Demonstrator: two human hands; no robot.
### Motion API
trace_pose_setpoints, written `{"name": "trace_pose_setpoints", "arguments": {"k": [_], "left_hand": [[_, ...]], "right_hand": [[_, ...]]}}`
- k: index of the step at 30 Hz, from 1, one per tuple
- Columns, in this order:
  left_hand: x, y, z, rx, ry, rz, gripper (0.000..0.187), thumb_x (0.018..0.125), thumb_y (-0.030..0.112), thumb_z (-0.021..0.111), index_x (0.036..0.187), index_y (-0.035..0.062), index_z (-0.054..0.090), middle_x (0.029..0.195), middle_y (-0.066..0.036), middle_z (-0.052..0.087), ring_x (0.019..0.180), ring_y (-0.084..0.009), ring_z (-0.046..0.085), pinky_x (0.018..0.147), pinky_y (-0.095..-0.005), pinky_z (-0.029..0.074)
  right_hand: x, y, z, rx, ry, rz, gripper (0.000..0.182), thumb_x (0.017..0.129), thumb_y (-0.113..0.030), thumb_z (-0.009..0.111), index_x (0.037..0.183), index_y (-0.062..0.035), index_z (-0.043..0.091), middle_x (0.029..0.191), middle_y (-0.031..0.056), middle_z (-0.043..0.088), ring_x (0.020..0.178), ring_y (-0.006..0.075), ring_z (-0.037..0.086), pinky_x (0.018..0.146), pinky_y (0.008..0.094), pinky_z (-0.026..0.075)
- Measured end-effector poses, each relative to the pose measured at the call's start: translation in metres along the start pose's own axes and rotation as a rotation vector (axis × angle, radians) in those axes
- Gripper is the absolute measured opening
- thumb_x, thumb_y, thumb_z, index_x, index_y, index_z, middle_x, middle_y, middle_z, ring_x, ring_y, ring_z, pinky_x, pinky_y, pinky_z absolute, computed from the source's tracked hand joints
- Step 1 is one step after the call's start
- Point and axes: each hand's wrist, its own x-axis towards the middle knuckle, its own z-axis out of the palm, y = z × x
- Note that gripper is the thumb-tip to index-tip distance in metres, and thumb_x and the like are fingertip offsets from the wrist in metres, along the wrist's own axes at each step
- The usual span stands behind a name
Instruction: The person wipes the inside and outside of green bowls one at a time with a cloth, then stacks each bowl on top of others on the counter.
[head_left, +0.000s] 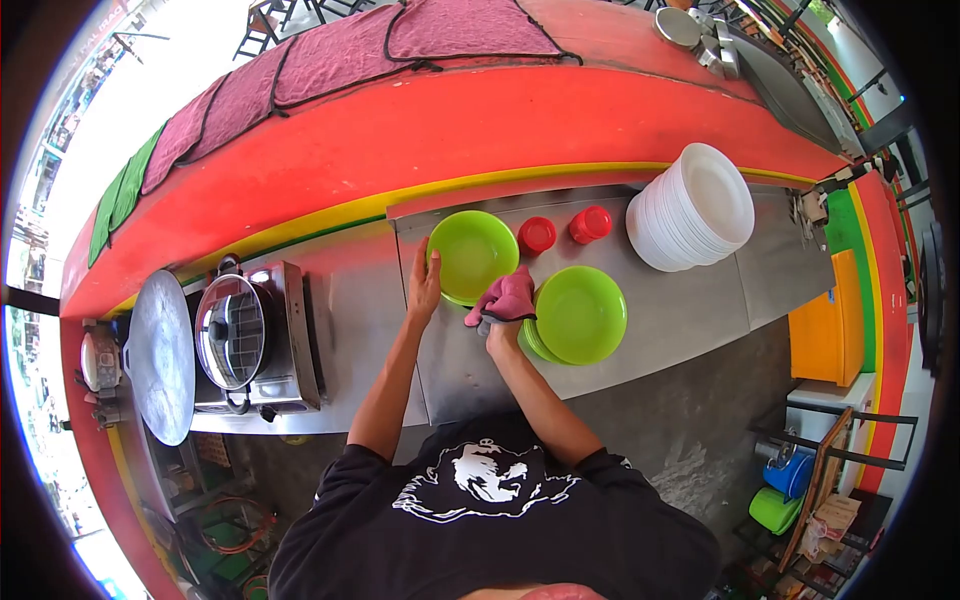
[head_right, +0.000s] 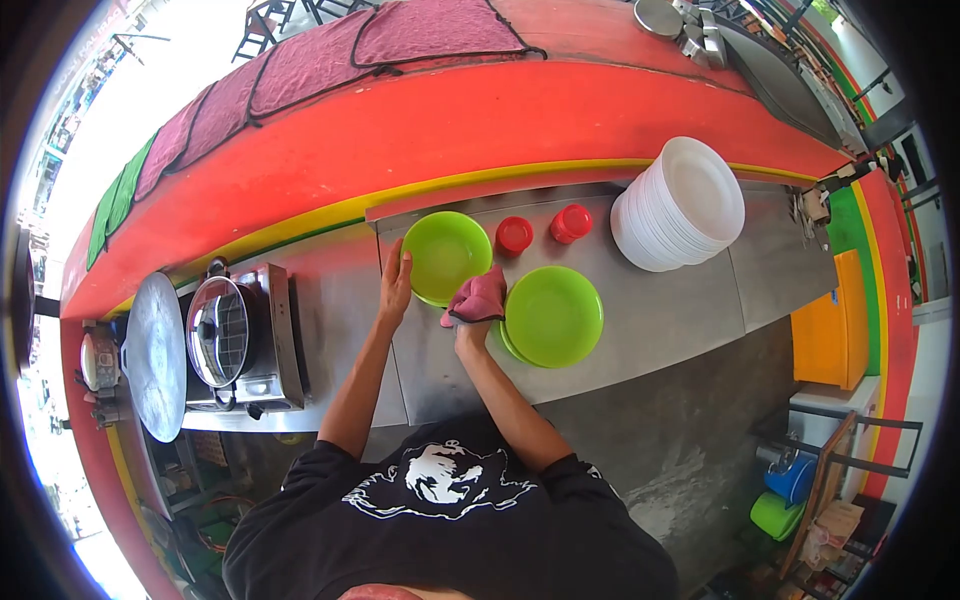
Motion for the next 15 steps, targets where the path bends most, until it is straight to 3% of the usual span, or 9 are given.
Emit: {"name": "trace_pose_setpoints", "arguments": {"k": [2, 5, 8, 12, 15], "left_hand": [[0.003, 0.005, 0.001, -0.021, -0.008, -0.021, 0.064, 0.108, 0.043, 0.048, 0.156, 0.0018, 0.034, 0.151, -0.016, 0.048, 0.137, -0.0233, 0.047, 0.111, -0.0325, 0.037], [0.007, 0.005, 0.003, -0.027, -0.012, -0.024, 0.063, 0.109, 0.041, 0.047, 0.156, 0.0023, 0.034, 0.152, -0.015, 0.048, 0.137, -0.0226, 0.046, 0.111, -0.0322, 0.037], [0.006, 0.000, 0.005, -0.028, -0.017, 0.013, 0.060, 0.109, 0.040, 0.046, 0.156, 0.0042, 0.035, 0.154, -0.013, 0.045, 0.140, -0.0216, 0.043, 0.114, -0.0321, 0.035], [-0.005, -0.002, 0.007, 0.087, 0.049, 0.121, 0.057, 0.111, 0.039, 0.041, 0.156, 0.0059, 0.034, 0.159, -0.011, 0.039, 0.145, -0.0221, 0.036, 0.118, -0.0351, 0.029], [-0.020, 0.017, 0.014, -0.013, 0.090, 0.142, 0.053, 0.112, 0.037, 0.038, 0.154, 0.0054, 0.037, 0.156, -0.011, 0.041, 0.144, -0.0228, 0.037, 0.118, -0.0365, 0.030]], "right_hand": [[0.010, 0.008, -0.002, 0.041, 0.027, 0.130, 0.010, 0.088, -0.009, 0.051, 0.085, -0.0109, 0.042, 0.080, 0.0001, 0.045, 0.048, 0.0132, 0.042, 0.037, 0.0310, 0.035], [0.019, -0.001, 0.004, 0.122, 0.080, 0.223, 0.005, 0.095, -0.014, 0.050, 0.093, -0.0102, 0.047, 0.071, 0.0027, 0.042, 0.041, 0.0161, 0.039, 0.026, 0.0321, 0.031], [0.020, -0.015, 0.008, 0.041, 0.103, 0.314, 0.010, 0.094, -0.017, 0.054, 0.097, -0.0118, 0.046, 0.073, 0.0023, 0.044, 0.044, 0.0158, 0.043, 0.028, 0.0306, 0.035], [0.025, -0.003, 0.006, 0.108, 0.166, 0.302, 0.021, 0.093, -0.019, 0.056, 0.111, -0.0100, 0.051, 0.082, 0.0037, 0.048, 0.048, 0.0166, 0.047, 0.028, 0.0291, 0.036], [0.021, 0.010, -0.002, 0.113, 0.099, 0.192, 0.033, 0.091, -0.016, 0.059, 0.122, -0.0075, 0.054, 0.093, 0.0042, 0.050, 0.064, 0.0164, 0.053, 0.035, 0.0276, 0.039]]}}
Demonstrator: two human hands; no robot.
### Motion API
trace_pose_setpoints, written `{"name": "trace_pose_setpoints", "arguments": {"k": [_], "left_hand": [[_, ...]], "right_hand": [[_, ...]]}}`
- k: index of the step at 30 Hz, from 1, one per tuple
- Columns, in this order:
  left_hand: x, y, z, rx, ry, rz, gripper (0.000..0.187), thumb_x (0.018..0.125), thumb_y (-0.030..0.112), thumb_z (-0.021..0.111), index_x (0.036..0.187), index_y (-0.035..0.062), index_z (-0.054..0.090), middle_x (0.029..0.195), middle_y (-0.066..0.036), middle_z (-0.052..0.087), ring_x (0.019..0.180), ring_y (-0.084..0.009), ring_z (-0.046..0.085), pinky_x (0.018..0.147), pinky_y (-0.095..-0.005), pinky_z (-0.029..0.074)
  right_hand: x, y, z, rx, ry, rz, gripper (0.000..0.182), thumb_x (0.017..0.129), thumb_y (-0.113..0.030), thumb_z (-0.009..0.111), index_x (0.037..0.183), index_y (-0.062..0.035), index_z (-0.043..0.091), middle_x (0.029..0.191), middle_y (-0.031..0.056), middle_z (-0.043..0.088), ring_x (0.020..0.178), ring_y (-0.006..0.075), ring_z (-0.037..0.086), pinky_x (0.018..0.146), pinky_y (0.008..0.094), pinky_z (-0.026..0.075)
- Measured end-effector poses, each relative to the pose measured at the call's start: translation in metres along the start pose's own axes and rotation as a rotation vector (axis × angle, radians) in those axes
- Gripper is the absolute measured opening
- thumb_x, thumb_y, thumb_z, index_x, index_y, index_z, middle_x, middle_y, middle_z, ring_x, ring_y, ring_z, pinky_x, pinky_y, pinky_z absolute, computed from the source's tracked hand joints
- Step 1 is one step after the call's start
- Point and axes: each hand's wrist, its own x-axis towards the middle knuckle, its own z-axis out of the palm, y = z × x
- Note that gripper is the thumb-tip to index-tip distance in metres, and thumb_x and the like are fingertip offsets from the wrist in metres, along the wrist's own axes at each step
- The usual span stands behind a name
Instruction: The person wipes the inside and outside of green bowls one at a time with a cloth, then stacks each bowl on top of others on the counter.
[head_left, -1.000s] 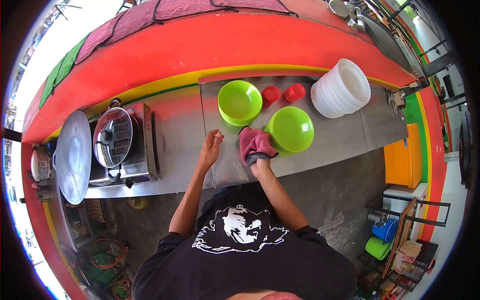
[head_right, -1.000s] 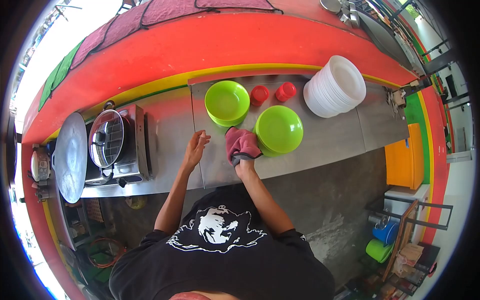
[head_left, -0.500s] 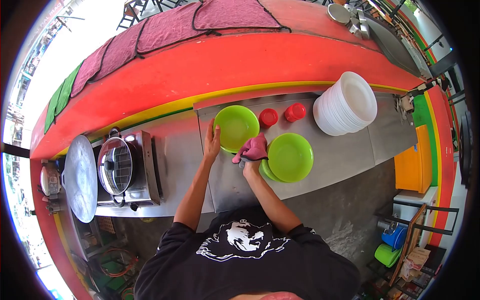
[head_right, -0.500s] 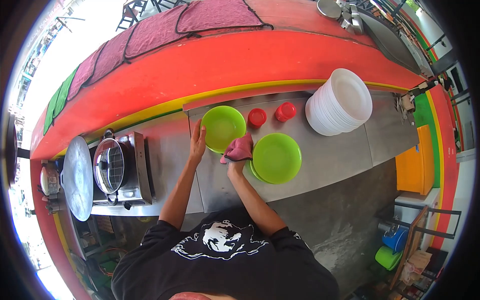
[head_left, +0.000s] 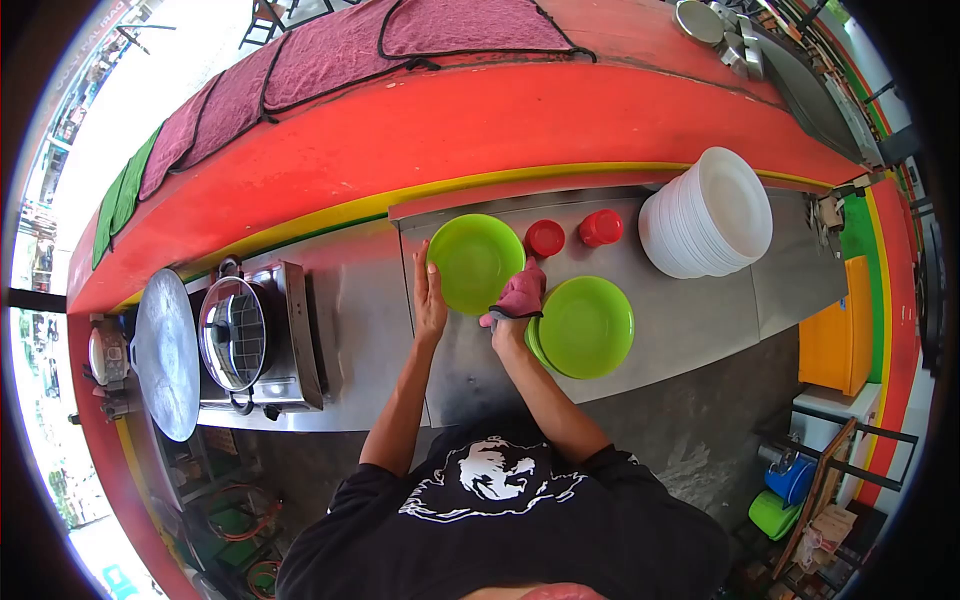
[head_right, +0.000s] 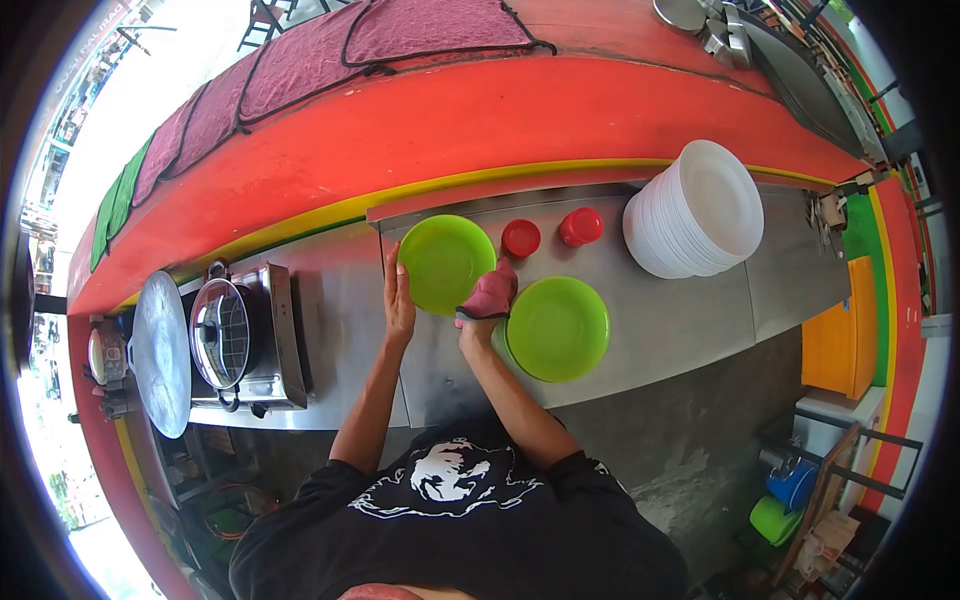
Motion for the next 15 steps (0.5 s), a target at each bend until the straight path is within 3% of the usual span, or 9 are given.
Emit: {"name": "trace_pose_setpoints", "arguments": {"k": [3, 5, 7, 10, 12, 14, 15], "left_hand": [[-0.012, 0.024, 0.006, -0.250, 0.044, -0.038, 0.048, 0.113, 0.035, 0.034, 0.151, 0.0055, 0.041, 0.151, -0.011, 0.046, 0.140, -0.0222, 0.041, 0.116, -0.0366, 0.034], [-0.023, 0.039, 0.007, -0.425, 0.079, -0.090, 0.047, 0.113, 0.033, 0.033, 0.149, 0.0051, 0.042, 0.148, -0.011, 0.048, 0.138, -0.0223, 0.044, 0.115, -0.0370, 0.035], [-0.035, 0.053, 0.006, -0.608, 0.116, -0.169, 0.046, 0.113, 0.033, 0.032, 0.148, 0.0043, 0.042, 0.146, -0.011, 0.049, 0.136, -0.0231, 0.046, 0.114, -0.0376, 0.037], [-0.052, 0.064, -0.021, 0.219, -0.013, 0.093, 0.046, 0.113, 0.028, 0.032, 0.147, -0.0012, 0.042, 0.142, -0.016, 0.051, 0.129, -0.0265, 0.051, 0.108, -0.0347, 0.042], [-0.061, 0.038, -0.032, -0.254, 0.025, -0.077, 0.046, 0.113, 0.027, 0.030, 0.146, -0.0030, 0.042, 0.140, -0.018, 0.052, 0.127, -0.0274, 0.053, 0.107, -0.0339, 0.042], [-0.072, 0.029, -0.047, -0.411, 0.018, -0.147, 0.048, 0.113, 0.029, 0.029, 0.146, -0.0038, 0.042, 0.137, -0.019, 0.054, 0.126, -0.0274, 0.054, 0.107, -0.0338, 0.043], [-0.078, 0.033, -0.057, -0.332, -0.005, -0.131, 0.050, 0.113, 0.032, 0.029, 0.146, -0.0038, 0.042, 0.136, -0.019, 0.055, 0.125, -0.0269, 0.054, 0.107, -0.0341, 0.043]], "right_hand": [[0.005, 0.016, -0.013, -0.196, -0.101, -0.360, 0.034, 0.087, -0.011, 0.062, 0.120, -0.0050, 0.056, 0.101, 0.0041, 0.051, 0.083, 0.0177, 0.055, 0.053, 0.0298, 0.047], [-0.002, 0.017, -0.018, -0.326, -0.117, -0.582, 0.034, 0.085, -0.010, 0.063, 0.117, -0.0045, 0.057, 0.101, 0.0054, 0.052, 0.084, 0.0195, 0.055, 0.057, 0.0310, 0.047], [-0.012, 0.014, -0.024, -0.407, -0.163, -0.629, 0.033, 0.083, -0.009, 0.064, 0.114, -0.0040, 0.057, 0.101, 0.0066, 0.053, 0.086, 0.0212, 0.056, 0.061, 0.0323, 0.047], [-0.030, 0.008, -0.037, -0.538, -0.259, -0.661, 0.032, 0.080, -0.008, 0.066, 0.110, -0.0032, 0.058, 0.101, 0.0084, 0.055, 0.088, 0.0239, 0.056, 0.066, 0.0342, 0.047], [-0.041, 0.004, -0.045, -0.636, -0.325, -0.669, 0.031, 0.078, -0.007, 0.067, 0.107, -0.0027, 0.059, 0.101, 0.0097, 0.056, 0.090, 0.0256, 0.056, 0.070, 0.0354, 0.046], [-0.049, 0.001, -0.050, -0.746, -0.405, -0.678, 0.030, 0.076, -0.006, 0.069, 0.105, -0.0022, 0.060, 0.101, 0.0109, 0.057, 0.091, 0.0274, 0.057, 0.074, 0.0367, 0.046], [-0.055, -0.005, -0.051, -0.792, -0.449, -0.693, 0.030, 0.075, -0.005, 0.069, 0.103, -0.0019, 0.060, 0.100, 0.0115, 0.058, 0.092, 0.0283, 0.057, 0.076, 0.0373, 0.046]]}}
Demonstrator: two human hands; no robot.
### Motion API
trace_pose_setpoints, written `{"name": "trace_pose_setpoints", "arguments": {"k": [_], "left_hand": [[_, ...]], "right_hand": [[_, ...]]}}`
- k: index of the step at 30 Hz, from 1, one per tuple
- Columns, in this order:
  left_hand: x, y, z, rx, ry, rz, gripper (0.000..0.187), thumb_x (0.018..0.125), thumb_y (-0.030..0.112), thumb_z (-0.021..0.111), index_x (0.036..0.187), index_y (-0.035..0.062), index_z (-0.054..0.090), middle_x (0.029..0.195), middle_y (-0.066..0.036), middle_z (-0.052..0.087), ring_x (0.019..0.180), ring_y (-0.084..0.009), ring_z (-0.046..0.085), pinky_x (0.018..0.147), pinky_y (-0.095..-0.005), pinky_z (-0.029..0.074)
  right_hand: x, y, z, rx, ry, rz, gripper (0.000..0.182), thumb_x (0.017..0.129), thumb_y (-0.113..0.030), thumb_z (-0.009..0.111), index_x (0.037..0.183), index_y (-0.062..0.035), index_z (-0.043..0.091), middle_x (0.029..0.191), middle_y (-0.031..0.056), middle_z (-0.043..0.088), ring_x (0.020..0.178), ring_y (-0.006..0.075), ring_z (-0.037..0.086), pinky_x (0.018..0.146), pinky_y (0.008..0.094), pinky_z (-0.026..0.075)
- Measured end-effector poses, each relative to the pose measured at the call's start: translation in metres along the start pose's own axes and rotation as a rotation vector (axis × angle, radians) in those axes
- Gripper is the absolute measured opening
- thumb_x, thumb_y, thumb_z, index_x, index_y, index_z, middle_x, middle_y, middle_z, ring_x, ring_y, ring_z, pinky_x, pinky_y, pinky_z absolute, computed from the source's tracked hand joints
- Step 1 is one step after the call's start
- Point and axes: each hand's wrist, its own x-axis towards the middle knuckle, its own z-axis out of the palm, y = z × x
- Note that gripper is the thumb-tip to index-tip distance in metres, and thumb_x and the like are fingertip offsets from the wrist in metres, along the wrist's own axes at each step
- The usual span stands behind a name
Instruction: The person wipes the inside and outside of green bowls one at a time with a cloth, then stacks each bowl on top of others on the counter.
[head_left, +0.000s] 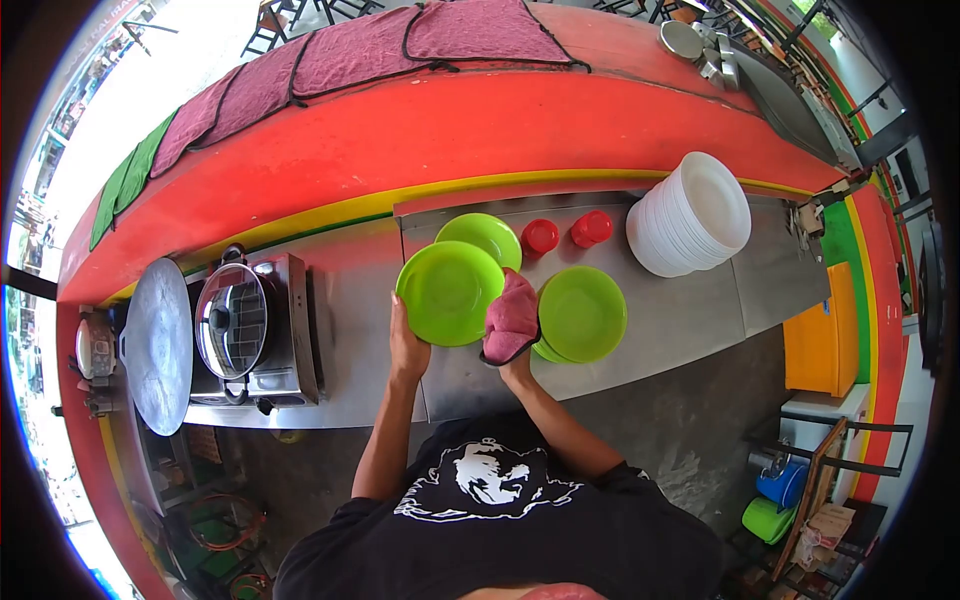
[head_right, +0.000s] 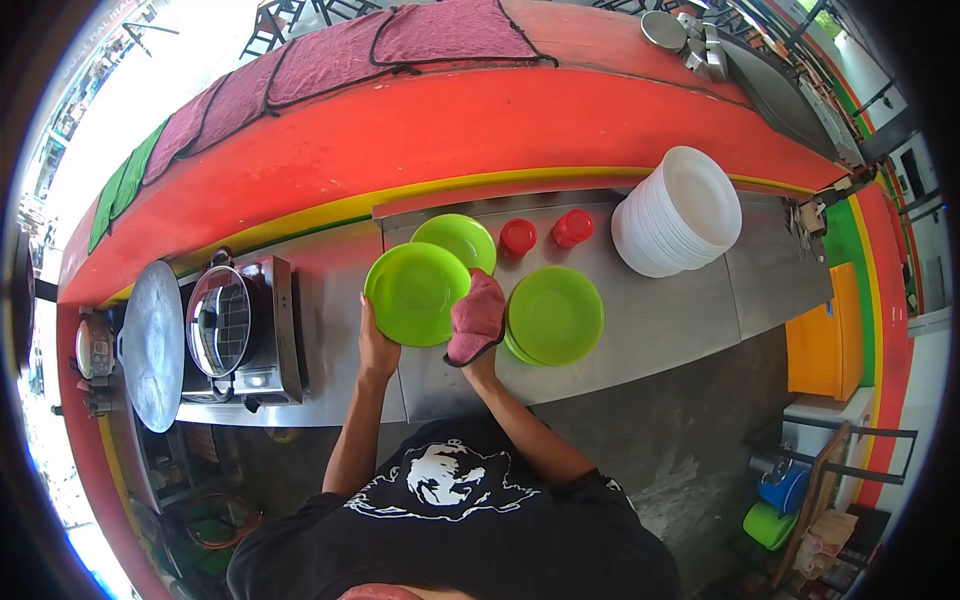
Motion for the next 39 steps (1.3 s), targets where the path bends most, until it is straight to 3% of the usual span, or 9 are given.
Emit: {"name": "trace_pose_setpoints", "arguments": {"k": [6, 11, 13, 14, 15, 23, 26, 32, 39], "left_hand": [[-0.045, 0.040, -0.017, 0.039, -0.009, -0.217, 0.069, 0.109, 0.056, 0.028, 0.148, 0.0000, 0.043, 0.140, -0.013, 0.054, 0.128, -0.0202, 0.052, 0.107, -0.0348, 0.042], [-0.088, 0.053, -0.008, 0.097, -0.077, -0.282, 0.067, 0.110, 0.053, 0.032, 0.145, -0.0023, 0.047, 0.137, -0.013, 0.057, 0.124, -0.0186, 0.053, 0.106, -0.0321, 0.042], [-0.104, 0.044, 0.000, 0.149, -0.017, -0.151, 0.064, 0.110, 0.052, 0.032, 0.142, -0.0012, 0.049, 0.130, -0.011, 0.060, 0.119, -0.0173, 0.054, 0.105, -0.0323, 0.042], [-0.109, 0.040, -0.001, 0.176, 0.011, -0.083, 0.062, 0.110, 0.051, 0.033, 0.140, -0.0006, 0.051, 0.126, -0.010, 0.061, 0.116, -0.0166, 0.054, 0.104, -0.0323, 0.042], [-0.110, 0.040, -0.005, 0.082, -0.006, -0.016, 0.063, 0.110, 0.051, 0.032, 0.140, -0.0013, 0.051, 0.125, -0.009, 0.063, 0.116, -0.0167, 0.054, 0.105, -0.0325, 0.041], [-0.122, 0.059, -0.031, 0.091, 0.175, -0.141, 0.067, 0.108, 0.055, 0.039, 0.129, -0.0048, 0.060, 0.112, -0.011, 0.067, 0.110, -0.0161, 0.057, 0.100, -0.0309, 0.043], [-0.137, 0.081, -0.018, 0.447, 0.120, -0.133, 0.065, 0.108, 0.053, 0.042, 0.125, -0.0071, 0.061, 0.101, -0.012, 0.069, 0.102, -0.0161, 0.059, 0.093, -0.0308, 0.047], [-0.160, 0.086, 0.009, 0.369, 0.010, -0.035, 0.064, 0.108, 0.051, 0.045, 0.122, -0.0087, 0.063, 0.099, -0.011, 0.069, 0.097, -0.0151, 0.057, 0.087, -0.0313, 0.048], [-0.181, 0.075, 0.026, 0.391, 0.049, -0.074, 0.067, 0.106, 0.054, 0.046, 0.121, -0.0083, 0.064, 0.098, -0.010, 0.067, 0.095, -0.0152, 0.054, 0.087, -0.0320, 0.046]], "right_hand": [[-0.005, -0.064, -0.034, 0.004, -0.088, -0.334, 0.035, 0.066, -0.010, 0.075, 0.097, -0.0048, 0.060, 0.093, 0.0118, 0.056, 0.087, 0.0279, 0.055, 0.073, 0.0364, 0.043], [-0.058, -0.078, 0.011, 0.632, -0.007, 0.367, 0.034, 0.096, -0.014, 0.056, 0.126, 0.0017, 0.049, 0.107, 0.0159, 0.055, 0.098, 0.0323, 0.056, 0.089, 0.0388, 0.046], [-0.071, -0.097, 0.024, 0.094, -0.119, 0.153, 0.044, 0.104, -0.018, 0.046, 0.142, 0.0047, 0.042, 0.129, 0.0222, 0.052, 0.120, 0.0365, 0.054, 0.102, 0.0419, 0.045], [-0.077, -0.109, 0.025, -0.635, -0.148, -0.281, 0.047, 0.107, -0.018, 0.041, 0.148, 0.0060, 0.037, 0.146, 0.0262, 0.047, 0.135, 0.0390, 0.050, 0.109, 0.0442, 0.043], [-0.084, -0.108, 0.025, -0.261, -0.327, -0.160, 0.056, 0.104, -0.019, 0.045, 0.153, 0.0061, 0.031, 0.158, 0.0299, 0.032, 0.149, 0.0387, 0.033, 0.118, 0.0472, 0.035], [-0.134, -0.129, -0.026, -0.362, -0.900, -0.400, 0.068, 0.100, -0.036, 0.053, 0.146, 0.0121, 0.038, 0.154, 0.0304, 0.038, 0.142, 0.0395, 0.043, 0.115, 0.0486, 0.039], [-0.145, -0.121, -0.032, -0.261, -0.956, -0.341, 0.076, 0.100, -0.041, 0.053, 0.149, 0.0122, 0.031, 0.158, 0.0304, 0.032, 0.148, 0.0398, 0.033, 0.119, 0.0521, 0.033], [-0.150, -0.115, -0.042, -0.475, -0.774, -0.444, 0.091, 0.096, -0.055, 0.055, 0.152, 0.0108, 0.028, 0.161, 0.0290, 0.027, 0.154, 0.0408, 0.019, 0.121, 0.0607, 0.022], [-0.193, -0.106, -0.110, -0.560, -0.915, -0.365, 0.089, 0.097, -0.060, 0.050, 0.153, 0.0064, 0.031, 0.164, 0.0254, 0.024, 0.153, 0.0403, 0.020, 0.123, 0.0521, 0.023]]}}
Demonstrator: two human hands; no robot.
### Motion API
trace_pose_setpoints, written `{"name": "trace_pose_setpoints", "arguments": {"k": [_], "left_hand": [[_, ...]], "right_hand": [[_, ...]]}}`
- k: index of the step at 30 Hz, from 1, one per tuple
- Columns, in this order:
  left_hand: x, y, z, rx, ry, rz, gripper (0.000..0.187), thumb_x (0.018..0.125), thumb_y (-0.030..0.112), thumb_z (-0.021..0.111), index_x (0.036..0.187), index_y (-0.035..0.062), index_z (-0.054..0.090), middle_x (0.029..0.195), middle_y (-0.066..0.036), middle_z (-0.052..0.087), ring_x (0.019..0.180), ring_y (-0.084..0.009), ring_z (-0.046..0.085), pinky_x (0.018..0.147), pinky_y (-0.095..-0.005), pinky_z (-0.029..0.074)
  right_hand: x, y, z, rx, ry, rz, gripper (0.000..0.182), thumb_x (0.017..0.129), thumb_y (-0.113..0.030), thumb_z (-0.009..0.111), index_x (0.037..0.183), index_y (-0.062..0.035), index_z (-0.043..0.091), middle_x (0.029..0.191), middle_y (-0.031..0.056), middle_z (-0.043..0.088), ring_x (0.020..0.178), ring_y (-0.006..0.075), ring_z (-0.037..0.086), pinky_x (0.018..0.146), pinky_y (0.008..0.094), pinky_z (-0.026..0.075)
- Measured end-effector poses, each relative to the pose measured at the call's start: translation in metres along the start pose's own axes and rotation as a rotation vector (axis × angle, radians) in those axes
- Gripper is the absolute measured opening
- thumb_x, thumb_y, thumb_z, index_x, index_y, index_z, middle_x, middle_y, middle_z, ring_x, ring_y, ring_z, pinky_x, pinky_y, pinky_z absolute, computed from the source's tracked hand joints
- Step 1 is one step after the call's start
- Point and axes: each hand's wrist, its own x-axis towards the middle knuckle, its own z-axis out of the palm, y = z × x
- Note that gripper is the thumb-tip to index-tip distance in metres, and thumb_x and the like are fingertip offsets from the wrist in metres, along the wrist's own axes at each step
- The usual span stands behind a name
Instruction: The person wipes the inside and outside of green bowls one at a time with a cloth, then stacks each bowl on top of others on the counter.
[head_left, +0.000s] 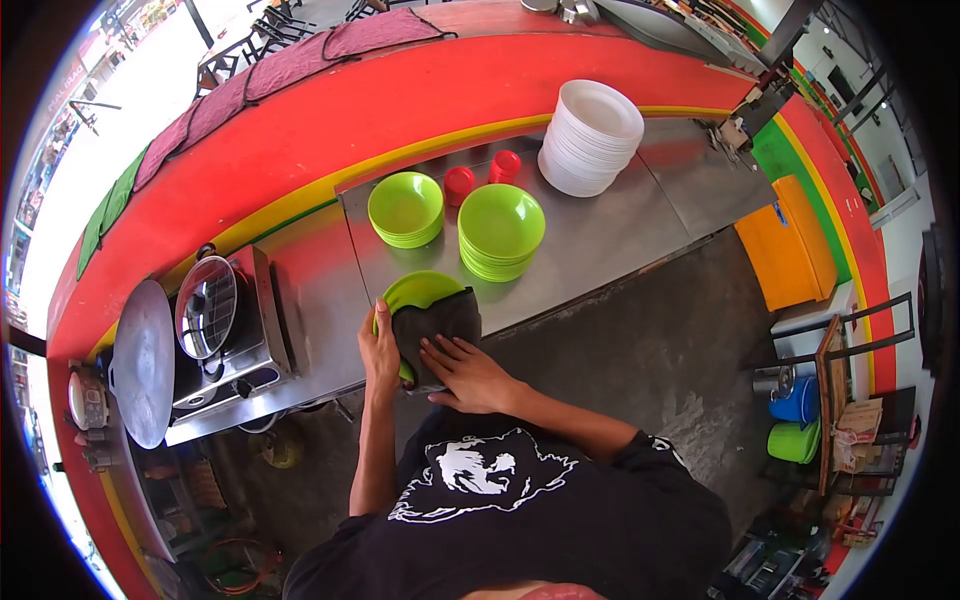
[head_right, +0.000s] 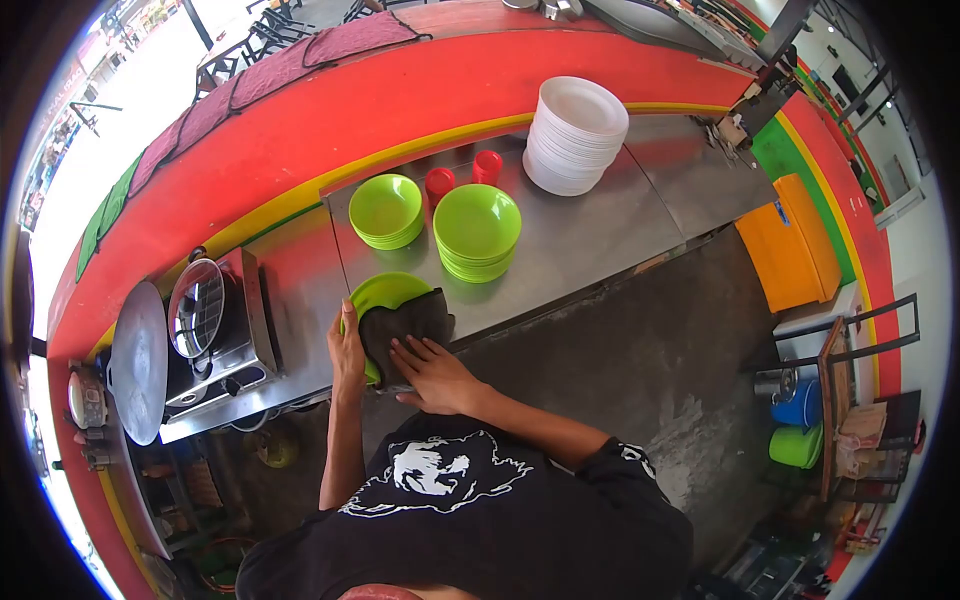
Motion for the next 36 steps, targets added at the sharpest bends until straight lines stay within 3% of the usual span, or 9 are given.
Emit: {"name": "trace_pose_setpoints", "arguments": {"k": [2, 5, 14, 17, 20, 23, 26, 32, 36], "left_hand": [[-0.018, 0.005, 0.016, 0.029, -0.011, 0.001, 0.067, 0.106, 0.055, 0.046, 0.121, -0.0081, 0.064, 0.098, -0.011, 0.067, 0.096, -0.0155, 0.054, 0.087, -0.0322, 0.045], [-0.044, 0.008, 0.031, 0.016, -0.048, -0.003, 0.066, 0.106, 0.055, 0.046, 0.121, -0.0074, 0.063, 0.099, -0.011, 0.067, 0.098, -0.0162, 0.055, 0.089, -0.0324, 0.046], [-0.058, -0.022, 0.019, -0.103, -0.071, -0.054, 0.067, 0.106, 0.054, 0.045, 0.124, -0.0082, 0.062, 0.109, -0.013, 0.069, 0.102, -0.0178, 0.059, 0.092, -0.0321, 0.047], [-0.046, -0.002, 0.015, 0.001, -0.089, -0.028, 0.069, 0.106, 0.055, 0.045, 0.125, -0.0095, 0.061, 0.110, -0.014, 0.068, 0.104, -0.0183, 0.058, 0.094, -0.0322, 0.045], [-0.027, 0.005, 0.008, -0.012, -0.103, 0.003, 0.071, 0.106, 0.056, 0.045, 0.126, -0.0101, 0.061, 0.111, -0.016, 0.068, 0.106, -0.0194, 0.057, 0.097, -0.0331, 0.044], [-0.020, 0.010, -0.001, -0.025, -0.180, 0.001, 0.073, 0.105, 0.058, 0.045, 0.127, -0.0098, 0.061, 0.113, -0.016, 0.068, 0.108, -0.0207, 0.057, 0.098, -0.0341, 0.044], [-0.001, 0.014, -0.012, -0.031, -0.251, 0.000, 0.074, 0.104, 0.059, 0.045, 0.127, -0.0094, 0.061, 0.115, -0.017, 0.068, 0.110, -0.0212, 0.058, 0.099, -0.0346, 0.044], [0.037, 0.000, -0.043, -0.025, -0.217, 0.022, 0.072, 0.104, 0.058, 0.047, 0.127, -0.0090, 0.061, 0.116, -0.016, 0.068, 0.112, -0.0207, 0.059, 0.100, -0.0342, 0.044], [0.068, -0.002, -0.060, 0.014, -0.276, 0.017, 0.072, 0.105, 0.057, 0.047, 0.129, -0.0089, 0.060, 0.117, -0.016, 0.069, 0.112, -0.0212, 0.059, 0.100, -0.0340, 0.044]], "right_hand": [[-0.013, 0.005, 0.001, 0.135, -0.090, 0.001, 0.089, 0.099, -0.062, 0.046, 0.154, 0.0061, 0.029, 0.164, 0.0253, 0.022, 0.153, 0.0414, 0.019, 0.124, 0.0510, 0.022], [-0.020, 0.000, 0.009, 0.310, 0.053, -0.037, 0.094, 0.098, -0.066, 0.045, 0.155, 0.0059, 0.027, 0.165, 0.0248, 0.021, 0.153, 0.0428, 0.019, 0.124, 0.0525, 0.021], [-0.045, -0.026, 0.010, -0.087, 0.224, 0.219, 0.102, 0.091, -0.071, 0.053, 0.153, 0.0066, 0.033, 0.161, 0.0278, 0.028, 0.149, 0.0490, 0.026, 0.122, 0.0526, 0.023], [-0.046, -0.035, 0.018, -0.163, 0.126, 0.256, 0.094, 0.094, -0.065, 0.054, 0.151, 0.0071, 0.035, 0.161, 0.0273, 0.030, 0.146, 0.0491, 0.031, 0.122, 0.0527, 0.025], [-0.029, -0.037, 0.026, -0.059, 0.136, 0.179, 0.086, 0.098, -0.059, 0.051, 0.152, 0.0063, 0.034, 0.161, 0.0261, 0.030, 0.146, 0.0497, 0.032, 0.121, 0.0526, 0.027], [0.002, -0.042, 0.023, 0.351, 0.214, 0.121, 0.078, 0.102, -0.055, 0.047, 0.152, 0.0038, 0.036, 0.160, 0.0243, 0.033, 0.146, 0.0517, 0.029, 0.120, 0.0533, 0.028], [0.035, -0.041, 0.026, 0.176, 0.367, 0.142, 0.087, 0.099, -0.064, 0.046, 0.153, 0.0036, 0.035, 0.161, 0.0232, 0.032, 0.146, 0.0518, 0.029, 0.121, 0.0520, 0.026], [0.074, -0.055, 0.003, -0.131, 0.398, 0.426, 0.106, 0.089, -0.079, 0.045, 0.151, 0.0058, 0.037, 0.160, 0.0235, 0.035, 0.147, 0.0476, 0.031, 0.122, 0.0514, 0.025], [0.078, -0.068, 0.016, -0.113, 0.292, 0.489, 0.097, 0.093, -0.073, 0.047, 0.149, 0.0061, 0.041, 0.157, 0.0238, 0.040, 0.146, 0.0475, 0.033, 0.121, 0.0512, 0.026]]}}
